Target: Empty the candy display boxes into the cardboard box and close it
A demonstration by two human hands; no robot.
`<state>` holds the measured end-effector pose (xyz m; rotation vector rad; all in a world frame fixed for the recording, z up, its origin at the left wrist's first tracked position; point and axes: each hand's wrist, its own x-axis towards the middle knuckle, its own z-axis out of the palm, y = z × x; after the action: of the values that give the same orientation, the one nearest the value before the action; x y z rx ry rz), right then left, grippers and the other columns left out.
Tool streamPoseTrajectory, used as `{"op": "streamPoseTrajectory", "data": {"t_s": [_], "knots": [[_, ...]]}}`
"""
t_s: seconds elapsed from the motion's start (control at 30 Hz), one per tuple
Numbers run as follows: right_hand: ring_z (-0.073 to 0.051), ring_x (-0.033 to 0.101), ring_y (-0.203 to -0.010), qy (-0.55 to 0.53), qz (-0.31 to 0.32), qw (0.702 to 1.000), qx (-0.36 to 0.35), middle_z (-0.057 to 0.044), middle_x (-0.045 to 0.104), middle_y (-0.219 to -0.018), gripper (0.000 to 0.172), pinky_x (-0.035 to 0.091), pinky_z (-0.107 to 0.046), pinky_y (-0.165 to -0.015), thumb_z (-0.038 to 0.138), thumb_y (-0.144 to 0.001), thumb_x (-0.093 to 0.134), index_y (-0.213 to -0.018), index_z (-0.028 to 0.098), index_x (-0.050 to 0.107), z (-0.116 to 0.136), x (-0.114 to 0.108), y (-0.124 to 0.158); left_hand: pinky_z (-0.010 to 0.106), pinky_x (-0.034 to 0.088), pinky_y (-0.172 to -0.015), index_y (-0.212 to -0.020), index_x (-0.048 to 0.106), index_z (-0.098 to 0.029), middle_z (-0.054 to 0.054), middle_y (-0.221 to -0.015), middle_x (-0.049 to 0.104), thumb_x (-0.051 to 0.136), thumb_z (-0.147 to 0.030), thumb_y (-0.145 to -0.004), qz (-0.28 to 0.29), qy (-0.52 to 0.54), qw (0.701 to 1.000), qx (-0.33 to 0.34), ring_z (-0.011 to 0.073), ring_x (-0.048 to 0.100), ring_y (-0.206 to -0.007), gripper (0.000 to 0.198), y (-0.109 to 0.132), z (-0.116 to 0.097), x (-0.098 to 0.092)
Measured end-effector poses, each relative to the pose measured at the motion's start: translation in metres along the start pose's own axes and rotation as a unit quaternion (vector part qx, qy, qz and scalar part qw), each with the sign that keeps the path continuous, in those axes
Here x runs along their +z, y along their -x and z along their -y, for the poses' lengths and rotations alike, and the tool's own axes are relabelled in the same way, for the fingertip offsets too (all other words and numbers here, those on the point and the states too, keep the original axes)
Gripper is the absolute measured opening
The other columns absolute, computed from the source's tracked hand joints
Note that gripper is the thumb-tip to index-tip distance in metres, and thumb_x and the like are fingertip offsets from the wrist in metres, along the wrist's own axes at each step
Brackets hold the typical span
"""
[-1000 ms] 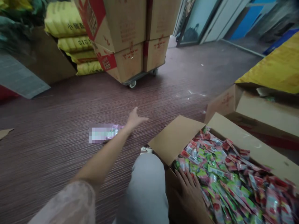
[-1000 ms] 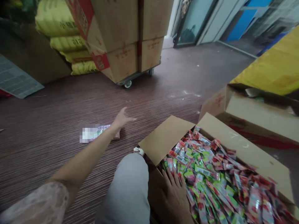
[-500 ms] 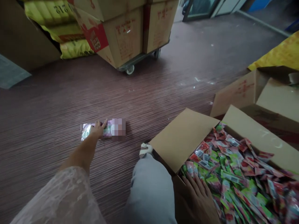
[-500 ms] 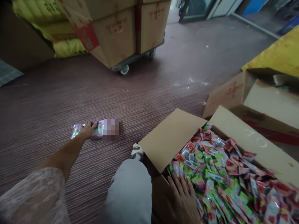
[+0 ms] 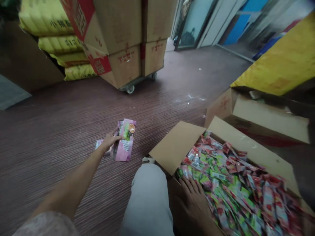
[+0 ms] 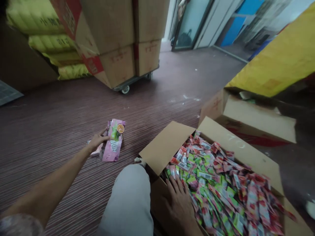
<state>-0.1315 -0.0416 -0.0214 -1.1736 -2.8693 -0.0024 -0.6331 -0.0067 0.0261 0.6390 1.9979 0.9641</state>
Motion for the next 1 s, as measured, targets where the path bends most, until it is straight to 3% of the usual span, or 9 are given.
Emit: {"op": "streamPoseTrajectory", "data": {"t_s": [0.1, 0.2, 0.3, 0.4, 0.5, 0.6, 0.73, 0.93, 1.0], "knots": [[-0.039, 0.047, -0.138, -0.005, -0.020, 1.000, 0.008, -0.012, 0.056, -0.148, 0.059, 0.038, -0.060, -0.109, 0.060, -0.094, 0.051, -0.141, 0.025, 0.059, 0.006, 0.000, -0.005, 0.028, 0.048, -0.071, -0.147, 0.052, -0.014, -0.002, -0.081, 0.070, 0.084, -0.032, -0.048, 0.042, 0.086, 0.992, 0.087, 0.0165, 0.060, -0.071, 0.105, 0.023, -0.080, 0.020], [-0.041, 0.043, -0.140, -0.025, -0.065, 0.997, 0.042, -0.014, 0.050, -0.152, 0.062, 0.039, -0.063, -0.107, 0.064, -0.094, 0.049, -0.144, 0.028, 0.054, 0.015, -0.010, -0.010, 0.030, 0.051, -0.081, -0.148, 0.052, -0.019, 0.000, -0.099, 0.075, 0.087, -0.031, -0.048, 0.127, 0.118, 0.970, 0.170, 0.0186, 0.065, -0.083, 0.107, 0.059, -0.159, 0.050], [-0.038, 0.039, -0.143, -0.060, -0.190, 0.972, 0.128, -0.019, 0.046, -0.152, 0.063, 0.041, -0.060, -0.107, 0.054, -0.099, 0.045, -0.152, 0.021, 0.039, 0.021, -0.050, -0.011, 0.032, 0.052, -0.084, -0.144, 0.057, -0.024, 0.000, -0.107, 0.076, 0.086, -0.034, -0.051, 0.195, 0.086, 0.954, 0.212, 0.0225, 0.068, -0.090, 0.098, 0.103, -0.202, 0.101], [-0.036, 0.034, -0.145, -0.062, -0.277, 0.947, 0.153, -0.021, 0.045, -0.150, 0.071, 0.033, -0.057, -0.115, 0.051, -0.098, 0.051, -0.155, 0.016, 0.028, 0.021, -0.117, -0.001, 0.033, 0.053, -0.081, -0.137, 0.065, -0.025, 0.001, -0.103, 0.077, 0.083, -0.034, -0.054, 0.269, 0.057, 0.941, 0.195, 0.0248, 0.069, -0.089, 0.085, 0.150, -0.194, 0.165], [-0.036, 0.034, -0.145, -0.046, -0.148, 0.987, 0.049, -0.020, 0.047, -0.150, 0.078, 0.022, -0.056, -0.120, 0.058, -0.090, 0.063, -0.151, 0.017, 0.037, 0.016, -0.170, 0.018, 0.032, 0.053, -0.077, -0.133, 0.068, -0.020, 0.003, -0.096, 0.077, 0.079, -0.031, -0.054, 0.387, 0.044, 0.914, 0.115, 0.0235, 0.069, -0.084, 0.080, 0.191, -0.152, 0.222], [-0.033, 0.042, -0.138, -0.087, -0.005, 0.996, 0.020, -0.019, 0.052, -0.145, 0.085, 0.026, -0.053, -0.117, 0.066, -0.080, 0.073, -0.144, 0.016, 0.048, 0.013, -0.179, 0.037, 0.029, 0.052, -0.071, -0.135, 0.065, -0.017, 0.003, -0.090, 0.076, 0.074, -0.027, -0.052, 0.450, 0.014, 0.892, 0.031, 0.0203, 0.067, -0.079, 0.085, 0.212, -0.110, 0.256], [-0.032, 0.048, -0.127, -0.114, 0.023, 0.989, 0.092, -0.018, 0.057, -0.137, 0.086, 0.034, -0.052, -0.109, 0.074, -0.068, 0.077, -0.127, 0.015, 0.058, 0.018, -0.156, 0.041, 0.026, 0.045, -0.061, -0.143, 0.058, -0.020, -0.002, -0.071, 0.071, 0.070, -0.028, -0.055, 0.448, -0.089, 0.890, 0.014, 0.0173, 0.061, -0.062, 0.089, 0.205, -0.091, 0.271], [-0.031, 0.052, -0.112, -0.097, 0.047, 0.992, 0.066, -0.016, 0.063, -0.117, 0.084, 0.037, -0.049, -0.101, 0.087, -0.071, 0.060, -0.109, 0.013, 0.063, 0.010, -0.153, 0.004, 0.032, 0.048, -0.078, -0.120, 0.076, -0.020, 0.010, -0.105, 0.078, 0.065, -0.044, -0.073, 0.398, -0.221, 0.866, 0.209, 0.0271, 0.069, -0.094, 0.053, 0.192, -0.099, 0.264], [-0.031, 0.054, -0.110, -0.105, 0.070, 0.990, 0.069, -0.015, 0.064, -0.116, 0.086, 0.037, -0.047, -0.099, 0.089, -0.068, 0.061, -0.107, 0.013, 0.063, 0.004, -0.157, -0.004, 0.033, 0.046, -0.079, -0.106, 0.082, -0.020, 0.012, -0.105, 0.079, 0.065, -0.045, -0.076, 0.385, -0.274, 0.845, 0.249, 0.0295, 0.068, -0.096, 0.042, 0.194, -0.103, 0.264]]}}
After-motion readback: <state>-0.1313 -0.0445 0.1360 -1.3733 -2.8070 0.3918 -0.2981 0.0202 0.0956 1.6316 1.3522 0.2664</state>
